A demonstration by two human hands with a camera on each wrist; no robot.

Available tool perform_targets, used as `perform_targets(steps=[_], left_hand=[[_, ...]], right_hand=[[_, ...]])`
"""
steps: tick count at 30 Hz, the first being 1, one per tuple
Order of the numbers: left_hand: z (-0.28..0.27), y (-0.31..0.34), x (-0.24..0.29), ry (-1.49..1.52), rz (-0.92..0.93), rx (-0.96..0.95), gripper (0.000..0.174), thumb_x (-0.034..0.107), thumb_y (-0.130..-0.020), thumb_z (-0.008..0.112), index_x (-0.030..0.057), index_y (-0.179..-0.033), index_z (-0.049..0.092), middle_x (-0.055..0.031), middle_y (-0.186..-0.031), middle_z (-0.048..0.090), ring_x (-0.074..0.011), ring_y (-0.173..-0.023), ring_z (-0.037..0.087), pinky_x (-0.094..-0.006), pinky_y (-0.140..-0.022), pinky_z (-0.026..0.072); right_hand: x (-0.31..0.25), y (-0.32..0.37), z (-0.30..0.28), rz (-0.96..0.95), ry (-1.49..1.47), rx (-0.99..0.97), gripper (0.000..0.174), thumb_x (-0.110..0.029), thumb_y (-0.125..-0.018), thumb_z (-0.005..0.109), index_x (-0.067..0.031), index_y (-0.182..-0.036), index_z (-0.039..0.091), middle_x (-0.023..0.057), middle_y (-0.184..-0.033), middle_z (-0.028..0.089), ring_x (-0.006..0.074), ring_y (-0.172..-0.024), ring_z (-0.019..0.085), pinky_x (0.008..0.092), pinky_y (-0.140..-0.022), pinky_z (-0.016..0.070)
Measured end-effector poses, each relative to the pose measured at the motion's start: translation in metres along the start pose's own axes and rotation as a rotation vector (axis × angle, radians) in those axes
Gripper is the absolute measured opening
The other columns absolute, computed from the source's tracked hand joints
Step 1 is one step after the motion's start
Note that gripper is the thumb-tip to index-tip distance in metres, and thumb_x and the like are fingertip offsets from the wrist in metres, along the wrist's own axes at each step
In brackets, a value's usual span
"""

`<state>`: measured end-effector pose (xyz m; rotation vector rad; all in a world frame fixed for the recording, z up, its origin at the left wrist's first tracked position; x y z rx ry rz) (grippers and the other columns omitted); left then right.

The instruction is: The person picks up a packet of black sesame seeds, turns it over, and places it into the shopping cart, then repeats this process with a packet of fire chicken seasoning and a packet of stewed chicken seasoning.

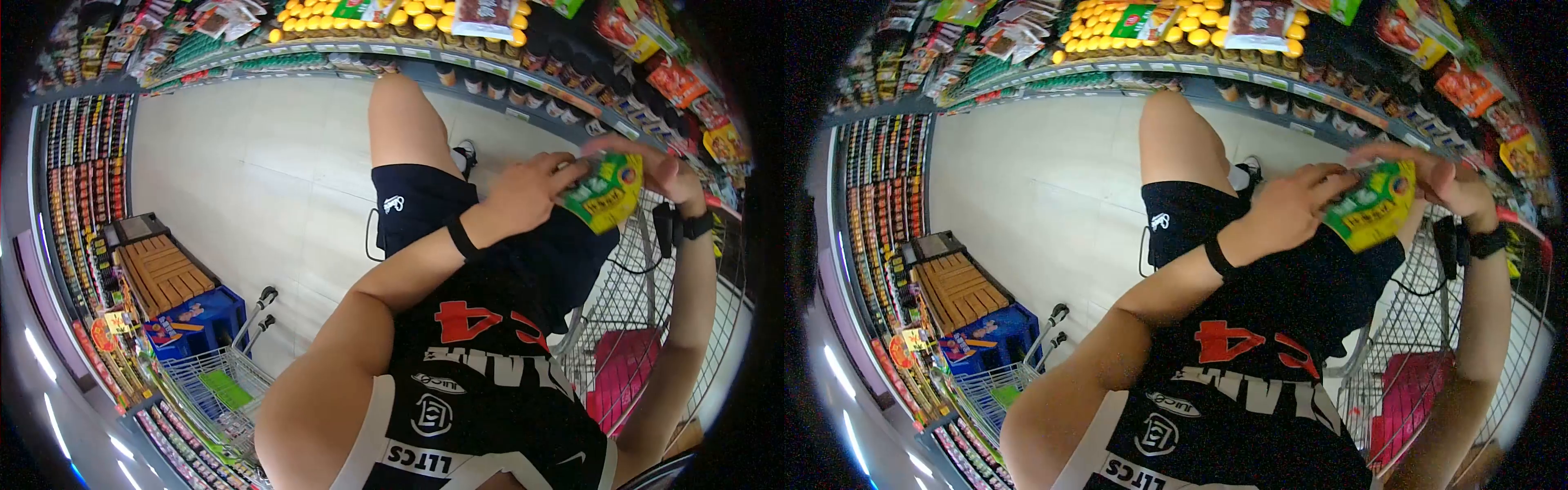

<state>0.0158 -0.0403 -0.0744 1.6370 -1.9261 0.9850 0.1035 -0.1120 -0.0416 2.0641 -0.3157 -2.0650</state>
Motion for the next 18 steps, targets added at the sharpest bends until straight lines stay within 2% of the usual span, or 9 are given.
perform_targets(steps=[2,3,4,8,10,12,13,14,18], left_hand=[[0.006,0.007,0.005,-0.111,0.009,-0.075,0.054,0.006,-0.079,0.059,0.0154,-0.131,0.049,-0.0146,-0.125,0.055,-0.0359,-0.107,0.059,-0.0437,-0.081,0.0539],[0.006,0.01,0.013,-0.162,0.025,-0.106,0.051,0.008,-0.08,0.059,0.0144,-0.13,0.049,-0.0154,-0.124,0.055,-0.036,-0.107,0.06,-0.0441,-0.079,0.054],[0.006,0.012,0.022,-0.21,0.04,-0.134,0.049,0.009,-0.081,0.059,0.0135,-0.128,0.049,-0.0162,-0.124,0.055,-0.036,-0.107,0.06,-0.0446,-0.078,0.0541],[0.002,0.023,0.054,-0.213,0.092,-0.289,0.039,0.018,-0.086,0.057,0.0026,-0.12,0.049,-0.0211,-0.106,0.058,-0.0346,-0.092,0.065,-0.0413,-0.066,0.0555],[-0.007,0.027,0.068,-0.306,0.146,-0.257,0.038,0.018,-0.086,0.055,-0.0009,-0.119,0.05,-0.0196,-0.095,0.06,-0.032,-0.082,0.067,-0.0386,-0.06,0.0552],[-0.015,0.031,0.079,-0.389,0.198,-0.225,0.038,0.017,-0.086,0.054,-0.0044,-0.117,0.052,-0.0227,-0.092,0.062,-0.0294,-0.073,0.068,-0.0365,-0.057,0.055],[-0.017,0.033,0.083,-0.432,0.217,-0.2,0.038,0.017,-0.086,0.054,-0.0052,-0.117,0.053,-0.0238,-0.093,0.063,-0.0292,-0.072,0.069,-0.036,-0.057,0.0551],[-0.021,0.034,0.087,-0.474,0.237,-0.173,0.039,0.017,-0.086,0.053,-0.006,-0.117,0.053,-0.025,-0.093,0.064,-0.0289,-0.07,0.069,-0.0354,-0.056,0.0551],[-0.023,0.041,0.093,-0.486,0.241,-0.188,0.04,0.021,-0.087,0.053,-0.0076,-0.114,0.055,-0.0292,-0.095,0.064,-0.0288,-0.069,0.069,-0.0342,-0.055,0.055]], right_hand=[[-0.008,0.001,0.004,0.069,0.176,-0.153,0.12,-0.095,-0.068,0.024,0.0042,-0.13,0.051,0.0181,-0.129,0.056,0.0274,-0.122,0.053,0.0385,-0.103,0.0396],[-0.017,-0.006,0.012,-0.014,0.198,-0.22,0.113,-0.093,-0.071,0.025,0.004,-0.118,0.059,0.0192,-0.119,0.061,0.0295,-0.114,0.058,0.0384,-0.1,0.0417],[-0.009,-0.002,0.011,-0.016,0.235,-0.282,0.107,-0.091,-0.075,0.027,0.0025,-0.116,0.061,0.0171,-0.116,0.062,0.0297,-0.111,0.059,0.0383,-0.097,0.0425],[-0.01,-0.003,0.033,0.046,0.215,-0.453,0.089,-0.081,-0.076,0.054,-0.002,-0.115,0.064,0.0107,-0.109,0.066,0.0259,-0.102,0.062,0.0372,-0.091,0.0455],[0.002,0.002,0.036,0.145,0.106,-0.481,0.072,-0.06,-0.075,0.072,-0.001,-0.116,0.064,0.0112,-0.108,0.067,0.0201,-0.099,0.064,0.0323,-0.086,0.0482],[-0.002,-0.001,0.039,0.217,0.081,-0.434,0.072,-0.053,-0.067,0.081,0.0022,-0.111,0.065,0.0134,-0.106,0.068,0.0217,-0.098,0.064,0.0325,-0.089,0.047],[-0.009,-0.003,0.042,0.183,0.063,-0.411,0.064,-0.039,-0.066,0.083,0.0022,-0.111,0.065,0.0128,-0.106,0.068,0.0213,-0.099,0.064,0.0316,-0.088,0.0473],[-0.013,-0.003,0.047,0.156,0.104,-0.467,0.052,-0.028,-0.074,0.08,0.0001,-0.115,0.063,0.012,-0.11,0.066,0.0207,-0.103,0.062,0.0312,-0.089,0.0474],[-0.011,-0.003,0.056,0.179,0.168,-0.533,0.051,-0.019,-0.074,0.079,-0.0013,-0.117,0.061,0.0114,-0.113,0.065,0.0207,-0.106,0.062,0.0314,-0.092,0.0468]])
Point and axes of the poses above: each hand's wrist, its own y-axis away from the middle knuckle, its own z-axis out of the palm, x = y × z, the point moved 10 cm from there along -y, towards the middle knuckle
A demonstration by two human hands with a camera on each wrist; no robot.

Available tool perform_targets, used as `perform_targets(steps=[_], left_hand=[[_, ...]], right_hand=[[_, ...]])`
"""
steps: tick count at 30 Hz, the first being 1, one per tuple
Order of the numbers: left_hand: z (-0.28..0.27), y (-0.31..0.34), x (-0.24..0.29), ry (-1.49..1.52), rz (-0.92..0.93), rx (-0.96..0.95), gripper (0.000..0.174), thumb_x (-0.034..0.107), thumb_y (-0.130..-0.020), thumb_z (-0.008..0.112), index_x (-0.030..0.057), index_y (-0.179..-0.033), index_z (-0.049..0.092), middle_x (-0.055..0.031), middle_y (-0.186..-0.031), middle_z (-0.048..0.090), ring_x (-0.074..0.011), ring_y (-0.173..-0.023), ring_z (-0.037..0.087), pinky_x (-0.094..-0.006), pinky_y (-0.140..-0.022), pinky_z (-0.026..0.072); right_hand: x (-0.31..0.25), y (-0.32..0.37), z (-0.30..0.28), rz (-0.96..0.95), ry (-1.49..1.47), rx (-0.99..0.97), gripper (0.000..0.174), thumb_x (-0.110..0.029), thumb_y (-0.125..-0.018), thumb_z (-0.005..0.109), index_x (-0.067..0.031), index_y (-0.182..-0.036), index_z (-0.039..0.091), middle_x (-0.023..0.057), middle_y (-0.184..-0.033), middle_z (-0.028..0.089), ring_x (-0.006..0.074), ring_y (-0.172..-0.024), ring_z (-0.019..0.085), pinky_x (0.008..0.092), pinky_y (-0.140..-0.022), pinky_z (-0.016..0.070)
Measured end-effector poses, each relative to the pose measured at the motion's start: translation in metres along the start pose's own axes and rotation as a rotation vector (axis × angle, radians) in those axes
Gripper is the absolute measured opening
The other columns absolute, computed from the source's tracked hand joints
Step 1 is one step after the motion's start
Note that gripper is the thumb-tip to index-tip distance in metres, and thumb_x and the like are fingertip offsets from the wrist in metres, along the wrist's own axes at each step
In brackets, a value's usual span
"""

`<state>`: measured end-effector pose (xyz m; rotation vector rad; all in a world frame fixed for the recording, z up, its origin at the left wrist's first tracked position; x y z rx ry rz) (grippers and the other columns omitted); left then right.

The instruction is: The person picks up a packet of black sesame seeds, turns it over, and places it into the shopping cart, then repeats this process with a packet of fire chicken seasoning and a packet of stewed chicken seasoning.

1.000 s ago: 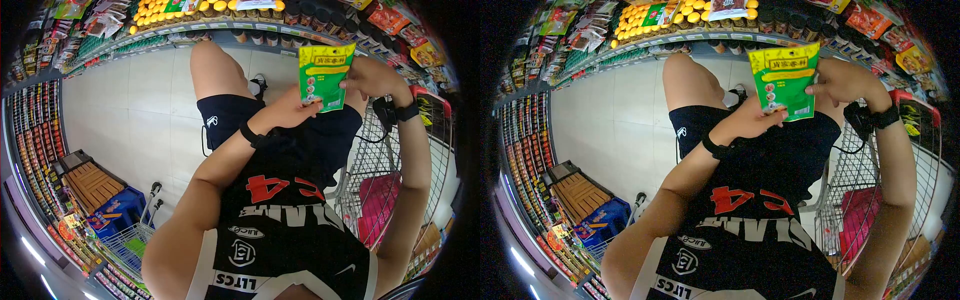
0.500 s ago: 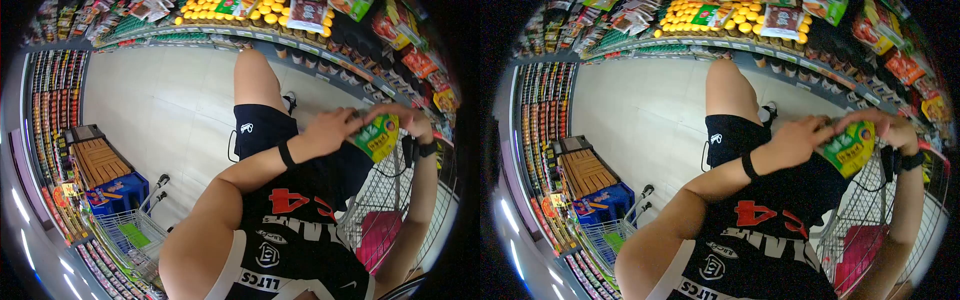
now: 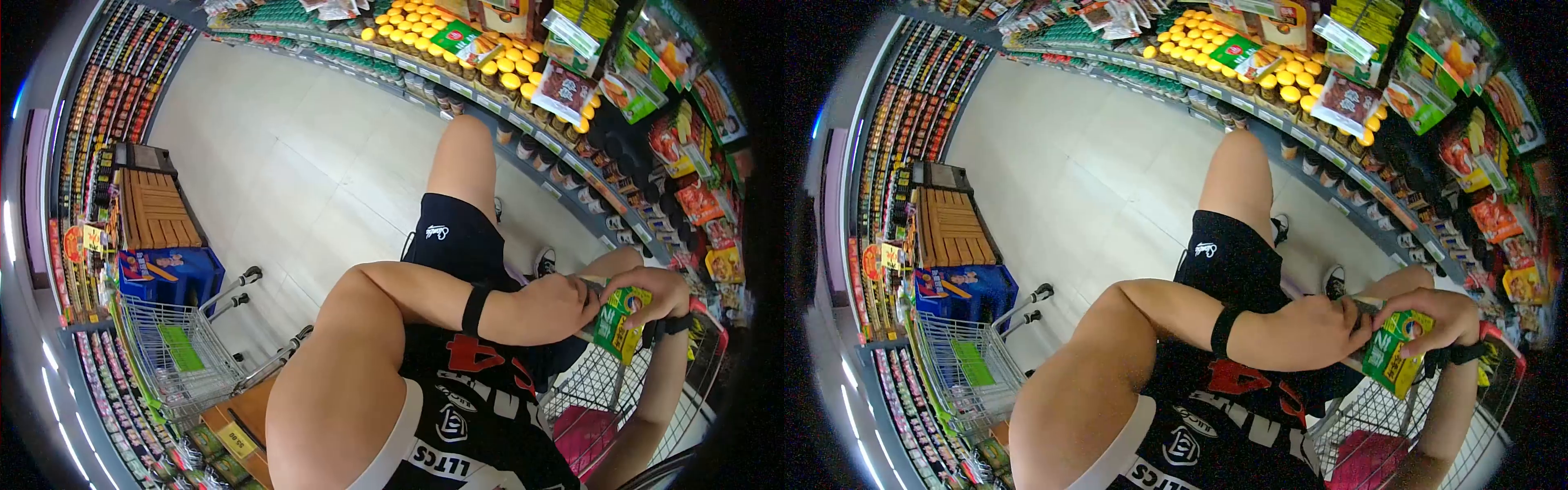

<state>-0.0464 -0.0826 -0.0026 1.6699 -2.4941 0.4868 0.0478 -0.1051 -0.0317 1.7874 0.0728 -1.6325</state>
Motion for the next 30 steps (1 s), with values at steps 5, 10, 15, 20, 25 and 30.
perform_targets(steps=[5,10,15,20,25,30], left_hand=[[0.013,0.001,0.0,0.097,0.05,-0.066,0.042,0.026,-0.086,0.058,-0.0072,-0.112,0.056,-0.0286,-0.095,0.064,-0.0306,-0.075,0.069,-0.0362,-0.06,0.055],[0.008,-0.004,-0.024,0.6,0.06,-0.373,0.061,0.036,-0.084,0.067,-0.0039,-0.125,0.048,-0.0263,-0.113,0.061,-0.0379,-0.097,0.064,-0.044,-0.081,0.0528],[0.04,-0.004,-0.083,1.178,-0.073,0.026,0.092,0.049,-0.081,0.073,0.0026,-0.146,0.027,-0.0168,-0.137,0.046,-0.0271,-0.12,0.051,-0.04,-0.095,0.0463],[0.11,0.015,-0.103,1.775,-0.495,0.12,0.086,0.044,-0.086,0.069,0.0049,-0.148,0.023,-0.0111,-0.144,0.037,-0.0239,-0.132,0.038,-0.0402,-0.109,0.0322],[0.113,0.015,-0.061,1.811,-0.502,-0.115,0.046,0.011,-0.095,0.061,0.0029,-0.137,0.045,-0.0051,-0.127,0.056,-0.0146,-0.115,0.054,-0.0309,-0.097,0.0445],[0.102,0.005,-0.082,1.393,-0.515,0.138,0.028,0.012,-0.095,0.059,-0.001,-0.12,0.057,-0.0086,-0.11,0.065,-0.017,-0.099,0.062,-0.0307,-0.085,0.0484]], right_hand=[[0.0,-0.003,0.006,0.001,0.057,0.001,0.048,-0.014,-0.074,0.077,-0.0014,-0.117,0.061,0.0126,-0.111,0.066,0.0227,-0.107,0.062,0.0327,-0.092,0.0474],[-0.015,0.001,0.003,-0.108,0.094,-0.035,0.041,-0.016,-0.078,0.075,-0.0006,-0.114,0.064,0.0143,-0.106,0.068,0.0272,-0.104,0.064,0.036,-0.091,0.0485],[-0.012,0.022,-0.019,-0.348,0.134,0.133,0.041,-0.022,-0.085,0.072,-0.0002,-0.117,0.062,0.0139,-0.114,0.066,0.0267,-0.109,0.061,0.0374,-0.097,0.0447],[-0.023,0.034,-0.02,-0.388,0.075,0.192,0.038,-0.019,-0.088,0.07,0.0017,-0.118,0.062,0.0145,-0.118,0.065,0.0241,-0.113,0.059,0.0358,-0.098,0.0432],[0.015,0.017,-0.028,-0.233,0.085,0.274,0.023,-0.007,-0.088,0.061,0.0011,-0.109,0.063,0.0113,-0.11,0.065,0.0225,-0.108,0.059,0.0338,-0.095,0.0427],[0.025,0.02,-0.059,-0.177,0.145,0.583,0.02,-0.018,-0.09,0.062,-0.0024,-0.102,0.066,0.0087,-0.1,0.066,0.0185,-0.097,0.06,0.0319,-0.087,0.0446]])
Point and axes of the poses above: each hand's wrist, its own y-axis away from the middle knuckle, its own z-axis out of the palm, x = y × z, the point moved 10 cm from there along -y, towards the middle knuckle
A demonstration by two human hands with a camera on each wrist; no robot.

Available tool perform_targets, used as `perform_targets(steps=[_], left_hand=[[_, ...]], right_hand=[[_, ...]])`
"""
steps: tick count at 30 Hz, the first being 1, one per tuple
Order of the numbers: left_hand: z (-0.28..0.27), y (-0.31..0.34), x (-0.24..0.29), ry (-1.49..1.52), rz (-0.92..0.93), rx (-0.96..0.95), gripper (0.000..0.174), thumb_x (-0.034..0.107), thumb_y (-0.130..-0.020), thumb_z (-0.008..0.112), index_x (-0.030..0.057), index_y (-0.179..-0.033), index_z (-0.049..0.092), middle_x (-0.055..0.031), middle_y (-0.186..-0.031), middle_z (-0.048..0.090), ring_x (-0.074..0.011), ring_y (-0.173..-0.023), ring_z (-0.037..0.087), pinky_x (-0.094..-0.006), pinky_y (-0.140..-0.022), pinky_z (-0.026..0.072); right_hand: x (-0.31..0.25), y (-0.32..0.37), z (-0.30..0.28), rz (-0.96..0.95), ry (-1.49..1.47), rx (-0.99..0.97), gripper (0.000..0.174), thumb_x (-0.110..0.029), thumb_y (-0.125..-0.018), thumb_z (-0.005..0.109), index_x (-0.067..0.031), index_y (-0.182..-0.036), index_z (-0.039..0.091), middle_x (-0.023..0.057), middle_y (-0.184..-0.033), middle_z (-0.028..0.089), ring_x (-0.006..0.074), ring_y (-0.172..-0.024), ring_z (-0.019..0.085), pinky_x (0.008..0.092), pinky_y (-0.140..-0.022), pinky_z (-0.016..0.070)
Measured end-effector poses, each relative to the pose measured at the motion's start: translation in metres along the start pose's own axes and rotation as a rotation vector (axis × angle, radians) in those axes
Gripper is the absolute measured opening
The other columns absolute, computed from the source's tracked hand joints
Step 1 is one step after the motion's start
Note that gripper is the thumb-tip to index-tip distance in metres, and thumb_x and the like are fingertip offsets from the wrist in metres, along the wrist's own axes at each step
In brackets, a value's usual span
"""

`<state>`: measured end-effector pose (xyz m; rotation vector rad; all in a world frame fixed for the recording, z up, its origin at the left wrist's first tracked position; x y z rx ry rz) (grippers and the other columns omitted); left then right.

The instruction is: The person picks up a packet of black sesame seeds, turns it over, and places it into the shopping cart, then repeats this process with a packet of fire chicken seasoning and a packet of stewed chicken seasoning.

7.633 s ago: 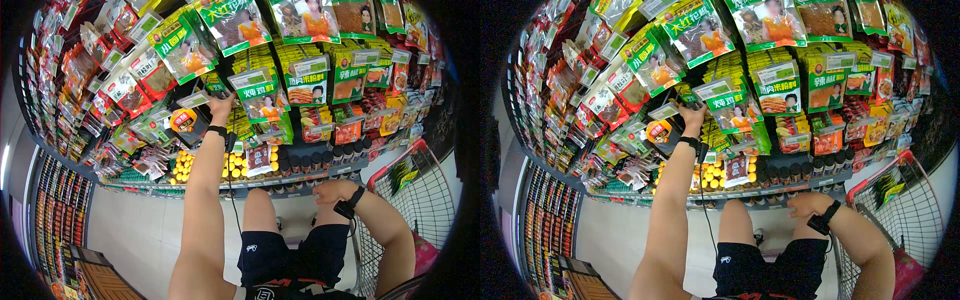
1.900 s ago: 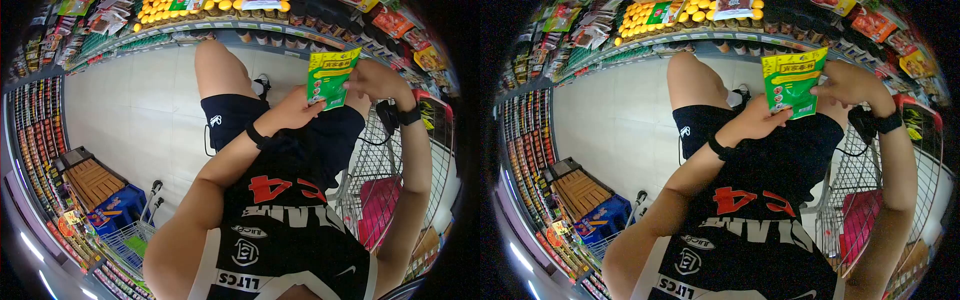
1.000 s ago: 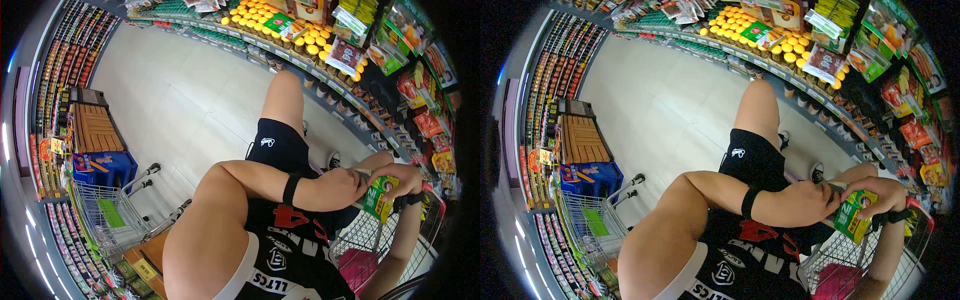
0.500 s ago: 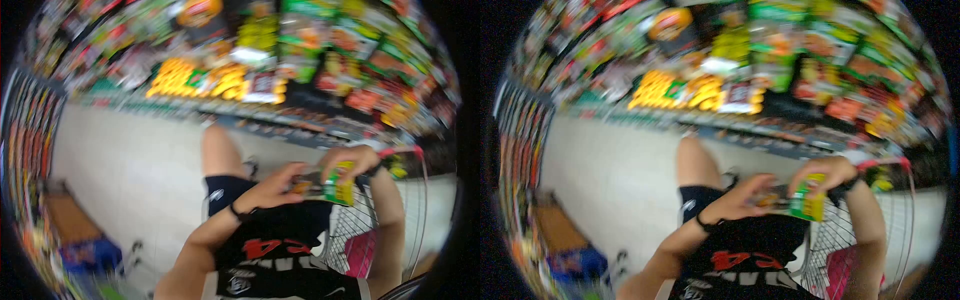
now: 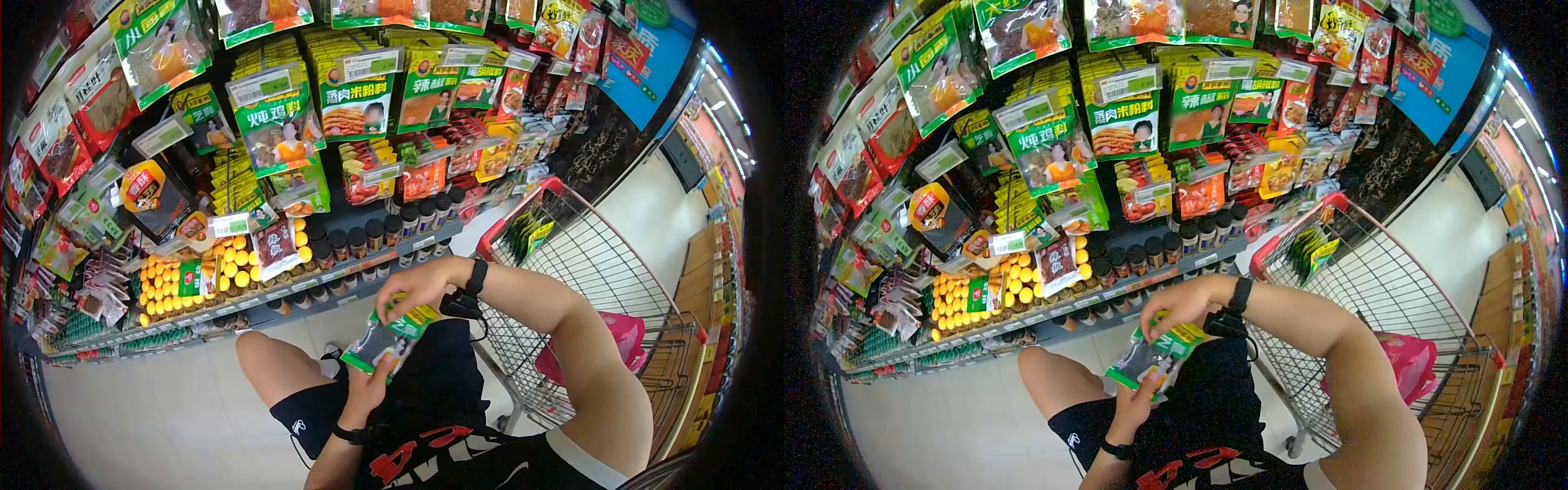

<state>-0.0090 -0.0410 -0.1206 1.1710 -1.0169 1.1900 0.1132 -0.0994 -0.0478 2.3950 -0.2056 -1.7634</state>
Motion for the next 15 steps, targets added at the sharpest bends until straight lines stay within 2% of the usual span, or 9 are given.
perform_targets(steps=[2,3,5,6,7,10,11,14,15], left_hand=[[-0.012,-0.003,0.013,-0.187,0.088,0.094,0.025,0.014,-0.095,0.059,-0.0012,-0.114,0.061,-0.0114,-0.102,0.066,-0.0212,-0.091,0.064,-0.0325,-0.079,0.0492],[-0.019,-0.002,0.019,-0.288,0.139,0.145,0.024,0.015,-0.095,0.059,-0.0009,-0.113,0.062,-0.0128,-0.097,0.066,-0.0237,-0.086,0.064,-0.0338,-0.076,0.0492],[-0.034,-0.002,0.026,-0.396,0.194,0.239,0.026,0.013,-0.092,0.059,0.0021,-0.115,0.064,-0.0178,-0.091,0.062,-0.0315,-0.081,0.062,-0.0381,-0.071,0.0479],[-0.033,-0.001,0.034,-0.484,0.253,0.254,0.027,0.012,-0.092,0.059,0.0012,-0.116,0.062,-0.0169,-0.094,0.061,-0.0306,-0.083,0.061,-0.0378,-0.072,0.0477],[-0.033,0.0,0.044,-0.575,0.31,0.271,0.029,0.011,-0.091,0.059,0.0003,-0.118,0.061,-0.0161,-0.096,0.06,-0.0297,-0.084,0.059,-0.0375,-0.073,0.0475],[-0.021,0.011,0.074,-0.814,0.424,0.221,0.039,0.009,-0.084,0.064,0.0012,-0.122,0.06,-0.0156,-0.105,0.057,-0.0321,-0.09,0.057,-0.0381,-0.075,0.0469],[-0.014,0.013,0.078,-0.886,0.453,0.188,0.043,0.008,-0.081,0.066,0.0021,-0.123,0.06,-0.0157,-0.107,0.056,-0.0337,-0.092,0.056,-0.0385,-0.075,0.0467],[-0.013,0.017,0.085,-0.78,0.525,0.213,0.054,0.008,-0.073,0.072,0.0043,-0.125,0.06,-0.0151,-0.114,0.054,-0.0337,-0.1,0.055,-0.0396,-0.079,0.0471],[-0.016,0.015,0.084,-0.686,0.507,0.236,0.065,0.011,-0.071,0.075,0.0054,-0.133,0.054,-0.0162,-0.117,0.051,-0.033,-0.105,0.054,-0.0406,-0.084,0.0472]], right_hand=[[0.009,0.0,-0.019,0.011,0.073,0.194,0.023,-0.023,-0.091,0.063,-0.0024,-0.101,0.066,0.0091,-0.099,0.066,0.0205,-0.097,0.06,0.0319,-0.088,0.0445],[0.006,0.005,-0.034,-0.077,0.263,0.394,0.037,-0.039,-0.095,0.057,-0.0036,-0.096,0.067,0.0091,-0.09,0.066,0.0236,-0.089,0.061,0.034,-0.082,0.0462],[0.029,0.008,-0.045,0.127,0.295,0.472,0.052,-0.051,-0.096,0.048,-0.0038,-0.093,0.068,0.0089,-0.083,0.065,0.0249,-0.081,0.06,0.0362,-0.075,0.0472],[0.035,0.011,-0.052,0.225,0.313,0.511,0.059,-0.057,-0.097,0.044,-0.0039,-0.091,0.068,0.0088,-0.079,0.065,0.0256,-0.077,0.06,0.0373,-0.072,0.0477],[0.038,0.008,-0.048,0.261,0.199,0.465,0.072,-0.066,-0.096,0.033,-0.0041,-0.086,0.069,0.0074,-0.072,0.063,0.0212,-0.065,0.056,0.0388,-0.062,0.0461],[0.04,0.009,-0.007,0.526,-0.223,0.212,0.076,-0.068,-0.096,0.03,-0.0036,-0.081,0.067,0.0051,-0.071,0.061,0.0163,-0.061,0.052,0.0355,-0.059,0.0448],[0.05,0.005,-0.002,0.539,-0.253,0.195,0.064,-0.06,-0.098,0.038,-0.0037,-0.089,0.067,0.0022,-0.07,0.059,0.0124,-0.06,0.05,0.0313,-0.058,0.0438],[0.057,0.002,-0.006,0.465,-0.162,0.212,0.049,-0.049,-0.099,0.046,-0.0029,-0.1,0.065,0.0009,-0.071,0.057,0.0115,-0.061,0.049,0.0283,-0.059,0.0437],[0.045,0.003,-0.011,0.442,-0.217,0.26,0.038,-0.037,-0.1,0.052,-0.0016,-0.111,0.061,0.0017,-0.073,0.056,0.0096,-0.066,0.05,0.0275,-0.06,0.0435]])
Point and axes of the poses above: each hand's wrist, its own y-axis away from the middle knuckle, its own z-axis out of the palm, x = y × z, the point moved 10 cm from there along -y, towards the middle knuckle
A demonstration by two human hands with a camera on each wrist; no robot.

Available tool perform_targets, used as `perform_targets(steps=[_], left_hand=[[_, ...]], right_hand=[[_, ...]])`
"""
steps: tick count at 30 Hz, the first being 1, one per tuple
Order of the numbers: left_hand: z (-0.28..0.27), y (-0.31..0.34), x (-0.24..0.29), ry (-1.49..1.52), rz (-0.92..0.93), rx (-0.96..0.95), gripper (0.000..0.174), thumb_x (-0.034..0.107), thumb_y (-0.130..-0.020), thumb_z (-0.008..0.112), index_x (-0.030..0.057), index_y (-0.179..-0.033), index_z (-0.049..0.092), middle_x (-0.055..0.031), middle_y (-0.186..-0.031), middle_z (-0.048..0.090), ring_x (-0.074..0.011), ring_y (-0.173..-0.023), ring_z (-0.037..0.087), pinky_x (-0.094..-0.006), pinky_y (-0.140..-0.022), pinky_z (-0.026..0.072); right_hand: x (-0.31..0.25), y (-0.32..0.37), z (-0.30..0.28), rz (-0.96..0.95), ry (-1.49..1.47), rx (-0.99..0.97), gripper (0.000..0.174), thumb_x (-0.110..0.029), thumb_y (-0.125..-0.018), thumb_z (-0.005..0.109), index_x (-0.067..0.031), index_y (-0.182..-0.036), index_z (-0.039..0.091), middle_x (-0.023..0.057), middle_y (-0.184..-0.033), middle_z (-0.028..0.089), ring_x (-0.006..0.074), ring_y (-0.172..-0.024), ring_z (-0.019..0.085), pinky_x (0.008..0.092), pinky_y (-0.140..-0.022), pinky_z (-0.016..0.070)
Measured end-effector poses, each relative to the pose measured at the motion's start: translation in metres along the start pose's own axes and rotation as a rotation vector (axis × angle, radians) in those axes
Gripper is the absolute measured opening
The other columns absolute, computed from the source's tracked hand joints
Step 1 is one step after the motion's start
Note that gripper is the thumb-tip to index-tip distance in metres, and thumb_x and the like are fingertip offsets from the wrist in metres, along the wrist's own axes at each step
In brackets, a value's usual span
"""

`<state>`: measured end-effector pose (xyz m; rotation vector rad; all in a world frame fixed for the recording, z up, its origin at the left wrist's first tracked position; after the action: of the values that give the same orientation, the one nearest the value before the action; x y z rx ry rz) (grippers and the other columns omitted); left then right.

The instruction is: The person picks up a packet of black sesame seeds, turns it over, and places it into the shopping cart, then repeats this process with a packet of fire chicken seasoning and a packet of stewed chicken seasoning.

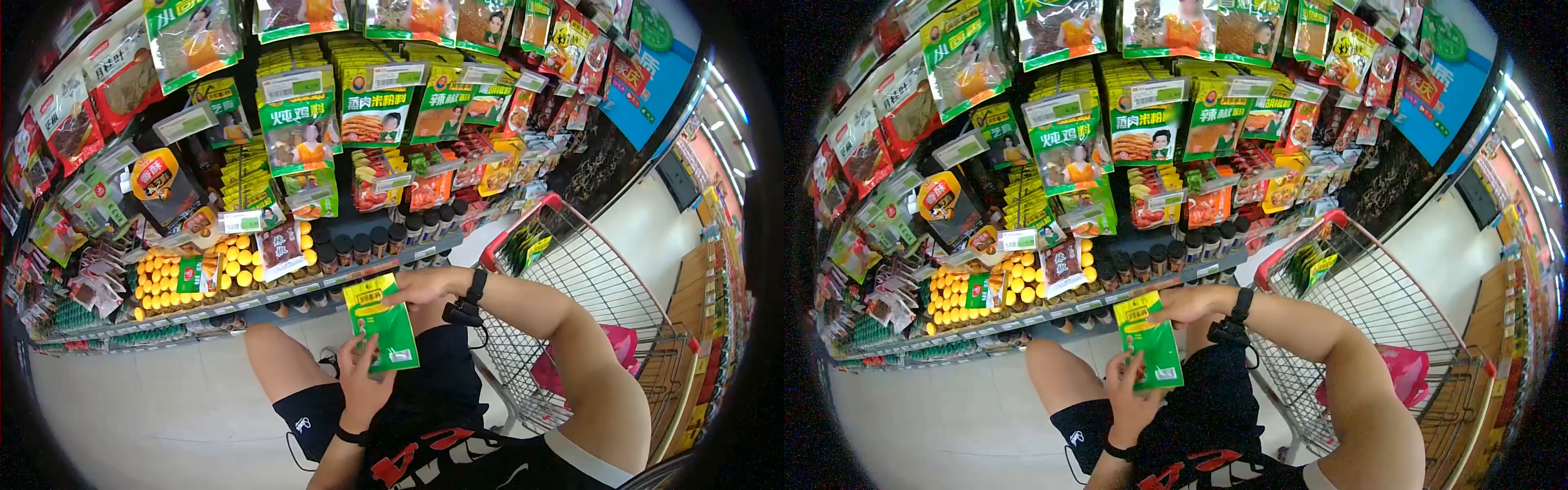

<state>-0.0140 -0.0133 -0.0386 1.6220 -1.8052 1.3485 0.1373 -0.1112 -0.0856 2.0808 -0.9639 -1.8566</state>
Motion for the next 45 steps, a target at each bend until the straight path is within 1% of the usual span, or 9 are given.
perform_targets(steps=[4,9,15,20,24,27,30,34,45], left_hand=[[-0.014,0.0,-0.029,0.404,-0.164,0.098,0.075,0.009,-0.075,0.076,0.0045,-0.141,0.041,-0.0137,-0.123,0.049,-0.0262,-0.108,0.054,-0.0352,-0.086,0.0482],[0.052,0.043,-0.091,1.139,-0.607,-0.325,0.054,0.004,-0.083,0.072,0.0026,-0.132,0.049,-0.0063,-0.118,0.059,-0.0166,-0.099,0.06,-0.0303,-0.084,0.0497],[0.064,0.043,-0.098,0.805,-0.505,-0.228,0.014,0.011,-0.089,0.069,0.0011,-0.099,0.068,-0.0029,-0.09,0.07,-0.0117,-0.081,0.064,-0.0295,-0.072,0.0519],[0.024,0.025,-0.097,0.216,-0.383,0.012,0.024,0.019,-0.081,0.074,-0.0024,-0.089,0.065,-0.0127,-0.07,0.065,-0.0176,-0.063,0.062,-0.0317,-0.061,0.0491],[0.01,0.025,-0.109,0.11,-0.33,0.16,0.027,0.019,-0.08,0.074,-0.0022,-0.076,0.058,-0.0168,-0.065,0.052,-0.0322,-0.056,0.054,-0.0407,-0.053,0.0407],[0.022,0.027,-0.114,0.125,-0.278,0.098,0.027,0.023,-0.083,0.072,-0.0022,-0.083,0.062,-0.0191,-0.072,0.059,-0.0388,-0.065,0.057,-0.0424,-0.057,0.0444],[0.039,0.032,-0.11,0.42,-0.384,-0.035,0.024,0.017,-0.087,0.071,-0.0016,-0.1,0.067,-0.0141,-0.084,0.069,-0.0133,-0.074,0.062,-0.0305,-0.068,0.0487],[0.06,0.042,-0.115,0.639,-0.501,-0.145,0.024,0.017,-0.093,0.065,-0.0009,-0.109,0.066,-0.004,-0.102,0.068,-0.0088,-0.088,0.059,-0.0262,-0.078,0.0478],[0.065,0.047,-0.144,0.712,-0.574,-0.008,0.031,0.006,-0.091,0.064,0.0074,-0.118,0.047,0.0033,-0.08,0.051,-0.0058,-0.073,0.046,-0.0214,-0.068,0.0366]], right_hand=[[0.004,-0.008,0.006,-0.148,0.38,-0.235,0.044,-0.032,-0.102,0.049,0.0015,-0.129,0.053,0.0118,-0.125,0.062,0.0183,-0.112,0.054,0.034,-0.097,0.043],[-0.015,-0.004,0.026,-0.309,0.279,-0.204,0.04,-0.032,-0.101,0.052,0.0032,-0.119,0.058,0.0138,-0.113,0.067,0.0161,-0.101,0.059,0.0335,-0.088,0.0468],[-0.029,-0.007,0.002,-0.219,0.497,0.144,0.049,-0.045,-0.091,0.062,0.0027,-0.105,0.064,0.0205,-0.1,0.066,0.0315,-0.082,0.064,0.0407,-0.075,0.0499],[-0.06,0.026,-0.013,-0.273,0.587,0.447,0.096,-0.047,-0.085,0.069,-0.0037,-0.151,0.015,0.0268,-0.116,0.063,0.0333,-0.098,0.066,0.0405,-0.082,0.052],[-0.065,0.019,0.016,-0.33,0.439,0.196,0.078,-0.036,-0.086,0.071,-0.0163,-0.149,0.031,0.0205,-0.128,0.058,0.0238,-0.072,0.07,0.0328,-0.066,0.0547],[-0.066,0.018,0.014,-0.411,0.4,0.237,0.038,-0.027,-0.094,0.063,-0.0027,-0.122,0.054,0.012,-0.096,0.07,0.0168,-0.071,0.069,0.0305,-0.064,0.056],[-0.038,-0.009,0.009,-0.379,0.106,0.152,0.022,-0.022,-0.096,0.059,-0.0006,-0.104,0.058,0.0095,-0.084,0.071,0.0146,-0.07,0.069,0.0286,-0.061,0.0548],[-0.049,0.001,0.003,-0.285,0.108,0.19,0.02,-0.02,-0.097,0.057,-0.0005,-0.097,0.059,0.0083,-0.077,0.07,0.0135,-0.07,0.069,0.027,-0.059,0.0536],[-0.125,0.183,-0.127,-0.648,-0.143,0.859,0.017,-0.023,-0.102,0.05,-0.0061,-0.101,0.054,0.004,-0.083,0.063,0.0091,-0.069,0.058,0.0247,-0.063,0.0487]])
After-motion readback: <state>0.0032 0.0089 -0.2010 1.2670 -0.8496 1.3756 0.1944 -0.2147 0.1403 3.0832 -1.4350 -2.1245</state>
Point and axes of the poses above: each hand's wrist, its own y-axis away from the middle knuckle, its own z-axis out of the palm, x = y × z, the point moved 10 cm from there along -y, towards the middle knuckle
